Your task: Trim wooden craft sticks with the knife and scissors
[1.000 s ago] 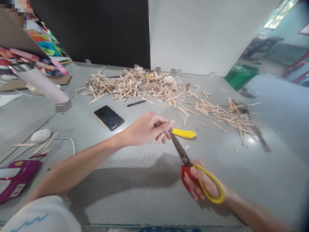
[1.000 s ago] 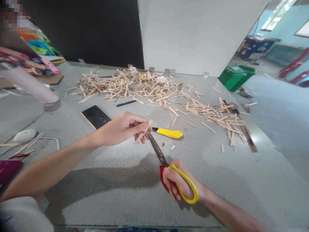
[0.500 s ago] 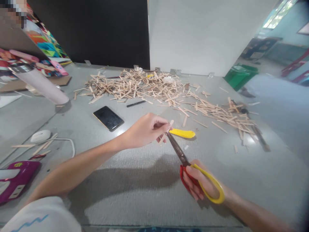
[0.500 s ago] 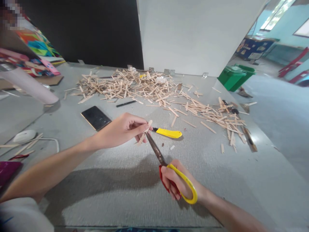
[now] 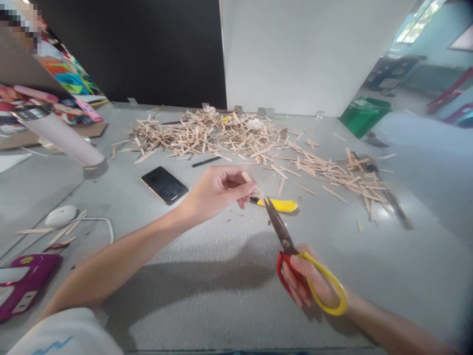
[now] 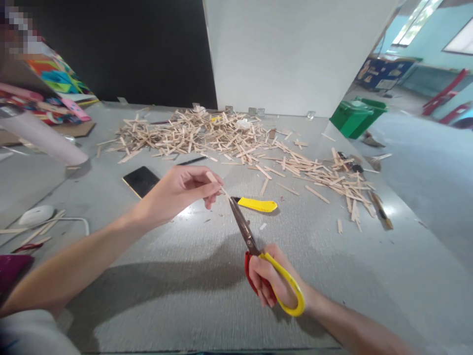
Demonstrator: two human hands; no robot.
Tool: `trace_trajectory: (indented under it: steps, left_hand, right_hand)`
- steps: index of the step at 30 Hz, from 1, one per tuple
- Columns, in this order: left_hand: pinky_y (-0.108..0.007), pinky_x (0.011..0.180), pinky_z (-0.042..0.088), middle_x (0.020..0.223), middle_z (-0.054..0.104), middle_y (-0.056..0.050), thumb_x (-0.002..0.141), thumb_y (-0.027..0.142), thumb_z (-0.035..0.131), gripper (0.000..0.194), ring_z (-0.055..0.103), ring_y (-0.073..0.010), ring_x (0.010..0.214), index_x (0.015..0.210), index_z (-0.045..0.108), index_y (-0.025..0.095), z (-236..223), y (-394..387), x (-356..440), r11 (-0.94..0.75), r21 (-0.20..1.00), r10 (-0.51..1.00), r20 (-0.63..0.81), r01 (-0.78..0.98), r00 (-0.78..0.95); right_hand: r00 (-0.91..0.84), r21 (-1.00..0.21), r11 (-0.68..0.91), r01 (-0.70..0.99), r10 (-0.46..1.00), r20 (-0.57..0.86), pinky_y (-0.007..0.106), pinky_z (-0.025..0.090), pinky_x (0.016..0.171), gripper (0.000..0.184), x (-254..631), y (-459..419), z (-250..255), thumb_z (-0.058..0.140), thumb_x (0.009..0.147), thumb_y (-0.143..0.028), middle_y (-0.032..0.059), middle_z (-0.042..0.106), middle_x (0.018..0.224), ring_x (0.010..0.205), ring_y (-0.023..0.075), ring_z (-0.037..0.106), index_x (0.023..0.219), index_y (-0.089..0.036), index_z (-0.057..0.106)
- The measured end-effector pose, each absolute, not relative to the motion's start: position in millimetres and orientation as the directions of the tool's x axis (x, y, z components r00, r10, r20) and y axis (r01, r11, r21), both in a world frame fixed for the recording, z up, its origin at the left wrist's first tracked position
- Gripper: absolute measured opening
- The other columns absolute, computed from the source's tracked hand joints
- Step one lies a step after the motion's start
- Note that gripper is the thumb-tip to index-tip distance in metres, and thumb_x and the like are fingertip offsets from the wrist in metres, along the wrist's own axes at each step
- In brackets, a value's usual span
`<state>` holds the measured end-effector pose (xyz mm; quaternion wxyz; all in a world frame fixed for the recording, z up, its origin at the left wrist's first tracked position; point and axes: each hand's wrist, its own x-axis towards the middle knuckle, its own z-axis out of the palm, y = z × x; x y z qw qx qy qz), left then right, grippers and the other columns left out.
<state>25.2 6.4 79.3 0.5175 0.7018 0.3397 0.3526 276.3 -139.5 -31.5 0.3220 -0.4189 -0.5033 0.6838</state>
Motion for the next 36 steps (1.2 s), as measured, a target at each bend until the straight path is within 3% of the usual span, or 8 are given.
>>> trace_trajectory:
  steps: [3,10,20,29,36]
  left_hand:
    - [-0.022,0.064,0.061,0.078,0.079,-0.002,0.098,0.019,0.078,0.005,0.072,-0.012,0.065,0.095,0.078,0.015,87,1,24,-0.159,0.985,0.853,0.099,0.075,0.512]
    - [-0.022,0.062,0.065,0.081,0.084,-0.006,0.103,0.022,0.076,0.011,0.077,-0.0149,0.068,0.098,0.08,0.013,97,-15,25,-0.096,0.995,0.832,0.06,0.036,0.552]
    - [-0.016,0.057,0.06,0.071,0.073,0.002,0.101,0.019,0.076,0.008,0.068,-0.0077,0.059,0.097,0.08,0.013,102,-24,22,-0.35,0.923,0.846,0.239,0.158,0.477]
    - [-0.019,0.07,0.065,0.087,0.078,0.005,0.097,0.016,0.069,0.013,0.072,-0.0089,0.07,0.099,0.079,0.025,102,-26,20,-0.402,0.881,0.836,0.244,0.248,0.491]
    - [-0.025,0.081,0.062,0.1,0.083,-0.001,0.098,0.011,0.07,0.014,0.074,-0.013,0.085,0.101,0.082,0.018,103,-29,17,-0.493,0.809,0.803,0.281,0.32,0.526]
  right_hand:
    - [-0.448,-0.964,-0.265,0.031,0.858,-0.251,0.021,0.03,0.036,0.069,275,-142,-22,0.057,0.101,-0.076,-0.0058,0.042,0.039,0.032,0.0094,0.041,0.057,-0.023,0.052]
    - [-0.415,-0.949,-0.287,0.129,0.854,-0.314,0.022,0.03,0.039,0.07,275,-148,-14,0.056,0.097,-0.084,-0.006,0.043,0.047,0.038,0.0086,0.039,0.063,-0.024,0.051]
    - [-0.445,-0.974,-0.214,0.075,0.867,-0.225,0.021,0.03,0.038,0.071,276,-147,-14,0.06,0.097,-0.083,-0.0045,0.044,0.051,0.039,0.008,0.039,0.063,-0.022,0.051]
    - [-0.448,-0.975,-0.209,0.079,0.866,-0.222,0.021,0.029,0.038,0.072,275,-147,-12,0.058,0.098,-0.083,-0.0034,0.045,0.05,0.039,0.0082,0.039,0.062,-0.022,0.049]
    - [-0.419,-0.958,-0.246,0.151,0.861,-0.287,0.021,0.029,0.038,0.068,276,-148,-14,0.056,0.101,-0.078,-0.0047,0.044,0.049,0.038,0.0078,0.038,0.061,-0.023,0.046]
